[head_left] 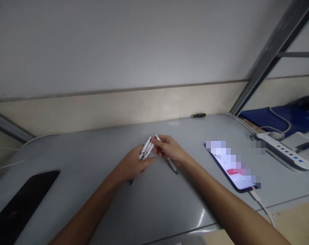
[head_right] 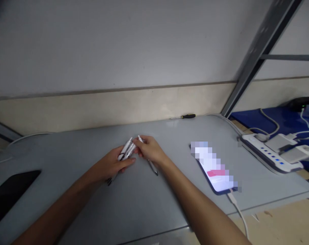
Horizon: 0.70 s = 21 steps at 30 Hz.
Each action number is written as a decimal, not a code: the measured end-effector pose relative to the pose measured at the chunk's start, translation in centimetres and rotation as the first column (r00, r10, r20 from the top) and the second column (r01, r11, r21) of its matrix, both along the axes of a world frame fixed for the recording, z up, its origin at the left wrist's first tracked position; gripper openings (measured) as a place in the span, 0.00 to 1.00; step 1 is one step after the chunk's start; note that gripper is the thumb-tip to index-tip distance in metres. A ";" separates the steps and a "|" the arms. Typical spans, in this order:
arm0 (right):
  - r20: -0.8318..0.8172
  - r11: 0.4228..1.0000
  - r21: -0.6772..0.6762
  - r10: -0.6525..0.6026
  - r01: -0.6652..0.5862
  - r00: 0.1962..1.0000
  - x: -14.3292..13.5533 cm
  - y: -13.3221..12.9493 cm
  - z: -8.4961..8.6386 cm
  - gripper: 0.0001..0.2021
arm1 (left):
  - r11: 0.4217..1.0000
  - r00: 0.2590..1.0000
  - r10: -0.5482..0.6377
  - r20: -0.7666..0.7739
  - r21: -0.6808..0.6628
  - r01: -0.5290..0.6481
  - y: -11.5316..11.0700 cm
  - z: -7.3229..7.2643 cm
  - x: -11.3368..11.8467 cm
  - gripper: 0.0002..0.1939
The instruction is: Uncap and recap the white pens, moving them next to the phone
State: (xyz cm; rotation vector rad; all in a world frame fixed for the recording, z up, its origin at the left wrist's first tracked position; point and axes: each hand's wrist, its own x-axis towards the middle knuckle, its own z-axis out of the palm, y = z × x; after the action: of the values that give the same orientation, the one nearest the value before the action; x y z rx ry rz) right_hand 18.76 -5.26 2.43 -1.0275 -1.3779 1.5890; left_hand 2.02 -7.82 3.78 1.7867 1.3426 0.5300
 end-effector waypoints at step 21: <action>-0.062 0.996 0.060 0.068 -0.064 0.996 0.0 -0.3 0.4 0.17 | 0.968 0.988 0.085 -0.131 0.247 -0.050 0.0 -0.8 0.1 0.10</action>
State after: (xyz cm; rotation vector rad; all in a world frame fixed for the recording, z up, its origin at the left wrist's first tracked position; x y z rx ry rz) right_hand 18.73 -5.51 2.82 -0.8970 -1.4190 1.6066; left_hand 2.15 -7.84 2.94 2.0141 1.4919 0.6392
